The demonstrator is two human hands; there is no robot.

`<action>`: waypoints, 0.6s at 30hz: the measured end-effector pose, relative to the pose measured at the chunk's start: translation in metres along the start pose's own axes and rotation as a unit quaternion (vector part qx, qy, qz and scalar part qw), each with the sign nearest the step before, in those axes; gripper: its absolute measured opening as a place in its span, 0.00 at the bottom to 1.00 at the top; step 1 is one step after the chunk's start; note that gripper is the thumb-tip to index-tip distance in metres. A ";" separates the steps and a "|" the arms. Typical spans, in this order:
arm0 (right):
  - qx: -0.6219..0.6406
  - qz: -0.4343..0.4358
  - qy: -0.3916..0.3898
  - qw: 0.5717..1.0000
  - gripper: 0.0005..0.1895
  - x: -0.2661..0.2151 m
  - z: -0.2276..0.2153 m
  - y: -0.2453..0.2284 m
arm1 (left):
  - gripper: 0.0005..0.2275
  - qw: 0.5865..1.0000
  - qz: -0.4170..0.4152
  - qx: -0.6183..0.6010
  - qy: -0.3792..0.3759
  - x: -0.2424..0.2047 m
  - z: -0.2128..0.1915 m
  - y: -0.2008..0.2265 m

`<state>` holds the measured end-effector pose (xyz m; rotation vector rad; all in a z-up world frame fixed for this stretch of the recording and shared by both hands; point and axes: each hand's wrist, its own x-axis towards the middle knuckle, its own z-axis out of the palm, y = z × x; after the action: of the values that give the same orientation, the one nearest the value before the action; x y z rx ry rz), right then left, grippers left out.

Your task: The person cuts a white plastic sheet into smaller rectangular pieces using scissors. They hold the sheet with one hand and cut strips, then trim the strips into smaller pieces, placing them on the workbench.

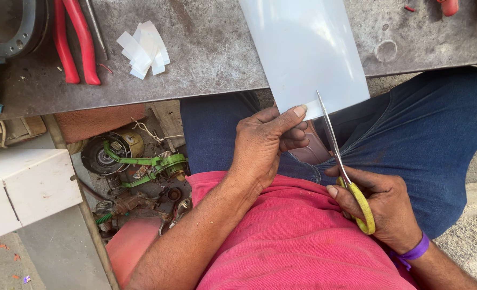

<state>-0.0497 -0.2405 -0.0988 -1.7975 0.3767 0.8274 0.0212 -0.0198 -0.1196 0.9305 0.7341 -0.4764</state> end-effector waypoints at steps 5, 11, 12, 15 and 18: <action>0.003 -0.003 -0.003 1.000 0.21 0.002 0.000 0.001 | 0.12 1.000 0.003 0.006 -0.002 -0.001 0.001 0.002; 0.039 -0.029 -0.019 0.999 0.21 0.011 0.000 -0.007 | 0.13 1.000 -0.019 -0.012 -0.003 -0.005 0.002 0.002; 0.029 -0.031 -0.012 0.999 0.20 0.010 0.001 -0.007 | 0.13 1.000 -0.021 -0.012 -0.002 -0.006 0.002 0.001; 0.010 -0.045 0.002 0.999 0.19 0.008 0.005 -0.005 | 0.13 1.000 -0.023 -0.014 0.003 -0.008 0.001 0.001; 0.017 -0.062 0.013 0.998 0.19 0.006 0.005 0.000 | 0.13 0.999 -0.027 -0.017 -0.002 -0.008 0.002 0.000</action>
<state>-0.0475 -0.2350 -0.1037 -1.7828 0.2898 0.7078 0.0163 -0.0209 -0.1126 0.8801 0.7623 -0.5118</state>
